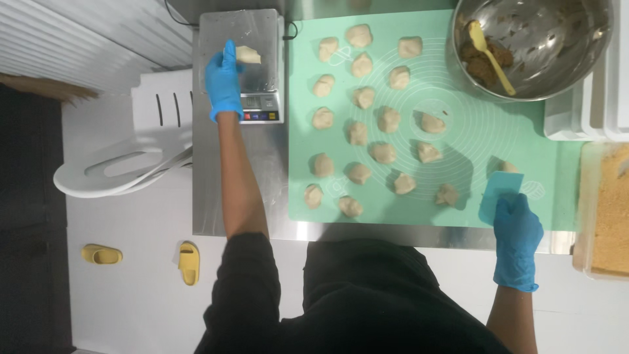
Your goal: The person weighs small pieces of dough on a digital scale, shapes them into balls, and places them on a green silicone mat. They then flatten a dough ball, add a brown filling using a spatula, and seal it into a round shape. Finally, the filled dough ball is rolled in a tray of breadcrumbs and placed on a metal tray.
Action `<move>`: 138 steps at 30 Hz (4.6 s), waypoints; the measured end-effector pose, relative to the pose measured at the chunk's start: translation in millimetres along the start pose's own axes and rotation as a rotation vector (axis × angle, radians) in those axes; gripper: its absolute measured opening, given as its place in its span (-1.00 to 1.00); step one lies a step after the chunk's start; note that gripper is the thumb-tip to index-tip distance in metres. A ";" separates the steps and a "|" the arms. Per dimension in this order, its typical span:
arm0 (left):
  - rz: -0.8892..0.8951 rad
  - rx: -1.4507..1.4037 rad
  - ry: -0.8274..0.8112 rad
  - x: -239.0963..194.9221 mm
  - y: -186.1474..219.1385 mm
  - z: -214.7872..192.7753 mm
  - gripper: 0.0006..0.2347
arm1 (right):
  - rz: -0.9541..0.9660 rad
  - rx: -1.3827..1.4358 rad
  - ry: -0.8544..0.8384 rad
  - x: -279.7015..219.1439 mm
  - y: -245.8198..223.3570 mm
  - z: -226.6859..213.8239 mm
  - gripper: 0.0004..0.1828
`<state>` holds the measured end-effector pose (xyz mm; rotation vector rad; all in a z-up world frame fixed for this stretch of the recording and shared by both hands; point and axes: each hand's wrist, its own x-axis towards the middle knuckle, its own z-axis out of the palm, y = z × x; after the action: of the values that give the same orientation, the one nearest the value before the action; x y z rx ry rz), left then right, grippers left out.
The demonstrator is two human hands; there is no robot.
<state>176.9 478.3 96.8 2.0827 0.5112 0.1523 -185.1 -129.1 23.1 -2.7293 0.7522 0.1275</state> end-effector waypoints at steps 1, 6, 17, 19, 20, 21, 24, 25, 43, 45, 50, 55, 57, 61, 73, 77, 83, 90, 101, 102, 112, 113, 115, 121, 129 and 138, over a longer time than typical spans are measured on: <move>-0.057 0.264 0.026 5.8 -3.1 -12.5 -0.60 | 0.003 0.003 0.002 -2.5 -2.4 -1.9 -0.67; 0.214 0.266 0.186 -12.2 -18.5 6.7 -0.64 | 0.102 0.102 0.033 -14.0 -11.4 -27.1 -0.66; 0.699 -0.014 -1.114 -359.4 50.1 326.6 -0.84 | 0.171 0.238 0.137 -26.3 3.2 -64.7 -0.74; 0.871 0.206 -1.090 -398.4 43.8 362.2 -0.84 | 0.193 0.277 0.142 -34.7 14.8 -63.6 -0.73; 0.955 0.319 -1.066 -412.6 39.8 382.8 -0.81 | 0.211 0.287 0.145 -36.1 20.4 -63.0 -0.73; 1.039 0.342 -1.003 -424.4 33.2 401.6 -0.87 | 0.229 0.298 0.148 -40.9 26.1 -62.5 -0.73; 1.244 0.370 -0.844 -440.9 12.2 441.7 -0.94 | 0.258 0.332 0.144 -49.8 42.0 -60.1 -0.74; 1.303 0.344 -0.829 -443.3 11.5 445.4 -0.94 | 0.264 0.345 0.139 -50.0 45.5 -57.8 -0.74; -0.277 -0.976 -0.509 -181.7 -92.5 83.9 -0.77 | -0.052 0.416 0.060 16.0 -67.5 -64.8 -0.80; -0.443 -1.294 -0.298 -141.5 -124.3 34.8 -0.92 | -0.073 0.472 0.048 13.5 -88.8 -63.2 -0.81; -0.029 -0.570 0.134 -28.4 -130.5 -41.1 -0.77 | -0.104 0.429 0.023 7.1 -126.3 -59.5 -0.78; 0.372 0.542 0.290 23.1 -73.8 -28.4 -0.59 | -0.063 0.419 0.078 -9.3 -127.7 -61.3 -0.70; 0.329 0.691 0.177 28.8 -48.4 -0.2 -0.52 | 0.031 0.449 0.066 -17.1 -120.7 -59.9 -0.75; 0.505 0.597 0.176 16.3 -15.0 49.0 -0.77 | 0.113 0.314 0.071 -42.8 -94.9 -64.7 -0.75; 0.829 0.220 -0.692 -252.7 83.9 354.1 -0.68 | 0.268 0.324 0.105 -45.4 -42.8 -81.1 -0.76; 0.785 0.549 -0.812 -287.3 94.6 402.7 -0.42 | 0.312 0.444 0.125 -43.0 -14.3 -84.2 -0.75; 0.998 0.275 -0.826 -344.2 69.5 416.4 -0.68 | 0.202 0.166 0.058 -10.4 16.9 -76.8 -0.70; 0.732 0.299 -1.035 -385.0 67.6 438.5 -0.66 | 0.042 0.122 0.066 41.3 -1.6 -50.5 -0.79; 0.686 0.331 -1.014 -390.8 78.1 442.6 -0.87 | -0.136 -0.026 0.174 81.6 6.2 1.7 -0.85; 0.692 0.310 -1.009 -389.2 83.8 439.2 -0.86 | -0.139 -0.012 0.163 92.3 9.7 4.2 -0.83; 0.248 -0.243 -0.969 -255.9 25.8 252.2 -0.74 | -0.085 -0.018 -0.016 18.3 42.9 6.9 -0.78; 0.279 -0.263 -0.833 -214.1 5.4 214.8 -0.79 | -0.052 -0.007 -0.044 6.4 43.3 6.8 -0.76; -0.022 -0.367 -0.609 -127.6 -28.8 141.2 -0.83 | -0.009 0.035 -0.007 -13.2 44.1 6.5 -0.78; -0.104 -0.050 -0.135 23.2 -40.7 -4.7 -0.63 | 0.008 -0.041 0.036 -3.3 28.9 8.3 -0.67; 0.093 0.321 0.188 -7.4 -25.1 3.6 -0.65 | 0.046 0.012 0.090 -13.8 9.8 -7.1 -0.64; 0.231 -0.388 -1.162 -271.2 39.1 299.5 -0.82 | 0.176 0.447 0.380 -27.7 22.9 -77.9 -0.79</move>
<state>34.6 112.5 -6.9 1.5049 -0.4377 -0.7353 -220.3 -158.8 95.4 -2.2782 0.9833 -0.4778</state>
